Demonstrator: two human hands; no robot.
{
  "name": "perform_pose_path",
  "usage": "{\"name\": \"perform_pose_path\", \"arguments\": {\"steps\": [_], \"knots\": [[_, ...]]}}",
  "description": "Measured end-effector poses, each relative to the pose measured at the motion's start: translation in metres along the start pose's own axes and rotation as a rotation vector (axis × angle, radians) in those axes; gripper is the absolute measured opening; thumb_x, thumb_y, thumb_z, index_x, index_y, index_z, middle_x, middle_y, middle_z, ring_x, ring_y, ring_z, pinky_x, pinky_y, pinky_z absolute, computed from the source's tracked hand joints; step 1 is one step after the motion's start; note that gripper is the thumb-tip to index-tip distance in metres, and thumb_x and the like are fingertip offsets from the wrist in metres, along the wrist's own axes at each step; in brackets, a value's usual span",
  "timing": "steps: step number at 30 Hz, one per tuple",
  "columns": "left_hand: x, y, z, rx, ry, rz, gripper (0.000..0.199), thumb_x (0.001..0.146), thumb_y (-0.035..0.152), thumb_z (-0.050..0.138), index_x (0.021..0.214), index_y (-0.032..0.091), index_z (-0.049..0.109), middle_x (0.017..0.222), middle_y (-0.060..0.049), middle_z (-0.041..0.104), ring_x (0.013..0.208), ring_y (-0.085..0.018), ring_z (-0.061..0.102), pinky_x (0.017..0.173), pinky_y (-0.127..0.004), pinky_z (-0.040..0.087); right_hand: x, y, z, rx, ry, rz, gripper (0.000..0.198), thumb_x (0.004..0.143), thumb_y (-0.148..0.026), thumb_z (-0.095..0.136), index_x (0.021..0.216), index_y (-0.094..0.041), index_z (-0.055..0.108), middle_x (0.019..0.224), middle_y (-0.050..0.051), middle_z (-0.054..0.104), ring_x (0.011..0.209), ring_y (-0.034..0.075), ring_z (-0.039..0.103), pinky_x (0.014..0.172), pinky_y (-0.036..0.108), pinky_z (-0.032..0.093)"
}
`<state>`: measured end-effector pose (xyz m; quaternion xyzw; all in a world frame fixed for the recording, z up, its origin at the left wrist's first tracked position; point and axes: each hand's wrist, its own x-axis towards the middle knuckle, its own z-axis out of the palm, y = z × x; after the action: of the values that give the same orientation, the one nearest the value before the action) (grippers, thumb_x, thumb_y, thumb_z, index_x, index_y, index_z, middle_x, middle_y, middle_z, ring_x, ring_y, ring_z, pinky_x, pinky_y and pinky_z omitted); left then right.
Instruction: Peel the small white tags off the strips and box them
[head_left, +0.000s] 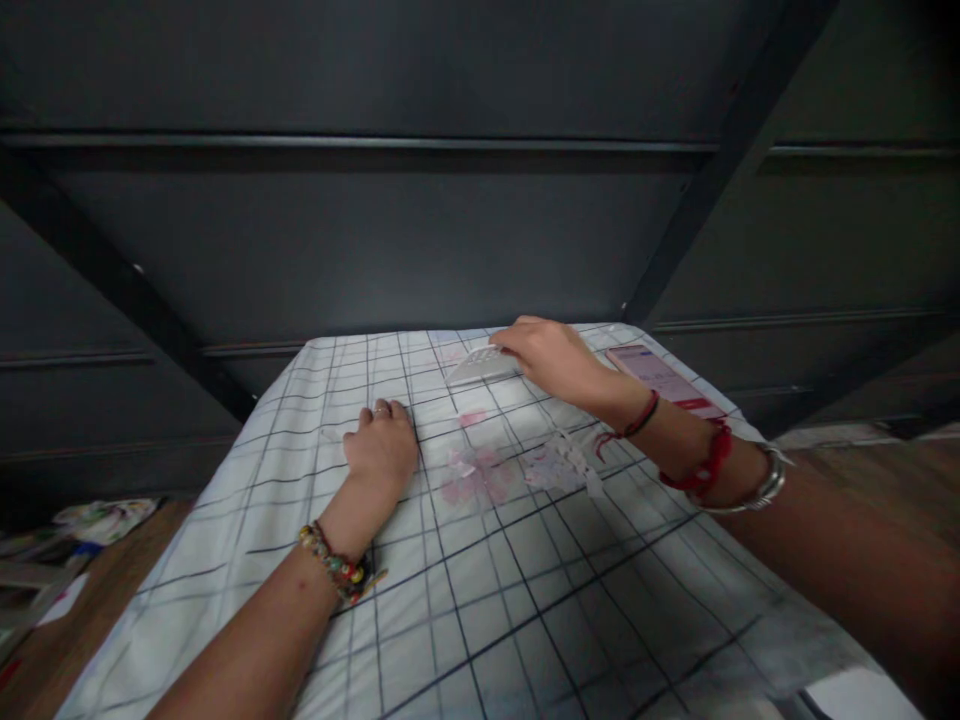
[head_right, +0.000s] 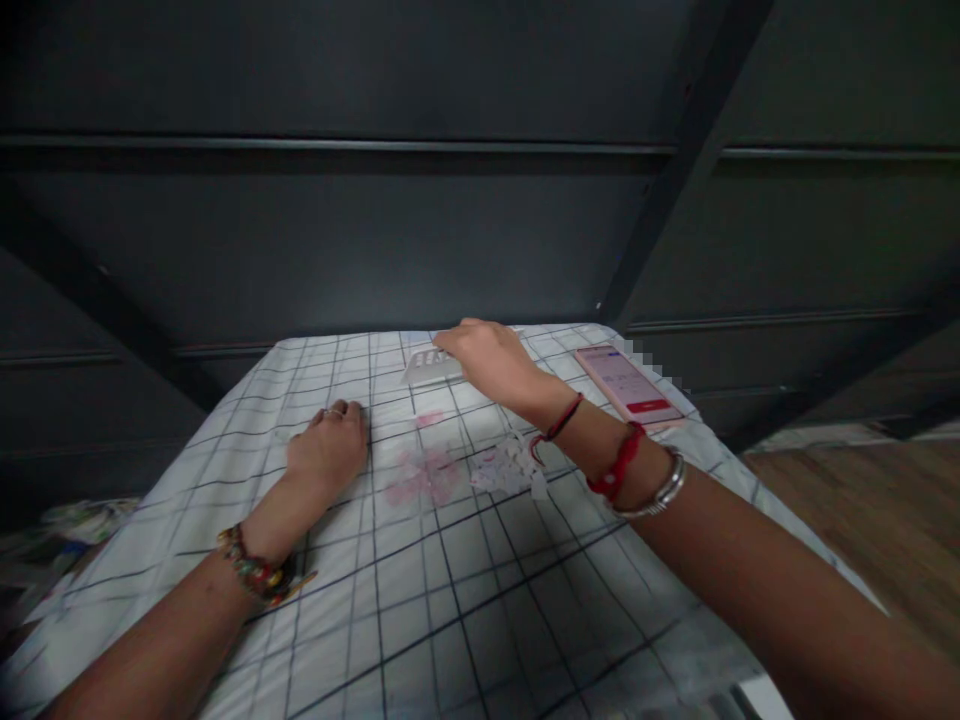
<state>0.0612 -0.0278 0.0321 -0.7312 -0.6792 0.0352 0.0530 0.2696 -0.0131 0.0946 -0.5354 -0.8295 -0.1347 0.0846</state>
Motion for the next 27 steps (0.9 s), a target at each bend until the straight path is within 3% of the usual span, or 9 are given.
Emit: {"name": "perform_pose_path", "arguments": {"steps": [4, 11, 18, 24, 27], "knots": [[0.0, 0.0, 0.001, 0.013, -0.003, 0.0, 0.044, 0.094, 0.012, 0.024, 0.126, 0.009, 0.054, 0.131, -0.02, 0.056, 0.121, -0.031, 0.053, 0.084, -0.043, 0.053, 0.003, -0.006, 0.002, -0.032, -0.049, 0.043, 0.038, 0.078, 0.002, 0.04, 0.1, -0.013, 0.067, 0.097, 0.014, 0.071, 0.086, 0.021, 0.063, 0.064, 0.03, 0.038], [0.001, -0.001, 0.002, 0.014, -0.005, 0.003, 0.045, 0.094, 0.01, 0.023, 0.128, 0.008, 0.052, 0.135, -0.02, 0.053, 0.122, -0.031, 0.052, 0.086, -0.046, 0.053, -0.016, -0.021, -0.018, -0.033, -0.117, -0.017, 0.034, 0.082, -0.003, 0.041, 0.102, -0.015, 0.066, 0.1, 0.011, 0.071, 0.089, 0.021, 0.062, 0.065, 0.03, 0.036], [0.0, -0.001, 0.001, 0.011, -0.006, 0.01, 0.044, 0.094, 0.01, 0.023, 0.126, 0.006, 0.053, 0.134, -0.021, 0.054, 0.12, -0.032, 0.053, 0.083, -0.044, 0.053, -0.023, -0.003, -0.033, -0.11, -0.068, 0.054, 0.029, 0.086, -0.007, 0.041, 0.1, -0.014, 0.065, 0.097, 0.012, 0.07, 0.085, 0.02, 0.062, 0.065, 0.03, 0.036], [0.001, -0.002, 0.003, 0.008, -0.005, 0.008, 0.044, 0.094, 0.01, 0.023, 0.127, 0.008, 0.053, 0.137, -0.02, 0.052, 0.122, -0.032, 0.052, 0.085, -0.046, 0.053, -0.026, -0.004, -0.028, -0.036, -0.066, -0.145, 0.031, 0.079, 0.0, 0.043, 0.093, -0.014, 0.066, 0.091, 0.009, 0.069, 0.083, 0.018, 0.058, 0.07, 0.028, 0.037], [0.001, -0.001, 0.003, 0.008, -0.009, 0.008, 0.044, 0.094, 0.01, 0.023, 0.127, 0.007, 0.053, 0.137, -0.02, 0.052, 0.121, -0.032, 0.052, 0.085, -0.047, 0.053, -0.023, -0.011, -0.028, -0.033, -0.045, -0.177, 0.029, 0.081, -0.002, 0.042, 0.088, -0.014, 0.067, 0.083, 0.008, 0.068, 0.078, 0.018, 0.056, 0.068, 0.028, 0.035]]}}
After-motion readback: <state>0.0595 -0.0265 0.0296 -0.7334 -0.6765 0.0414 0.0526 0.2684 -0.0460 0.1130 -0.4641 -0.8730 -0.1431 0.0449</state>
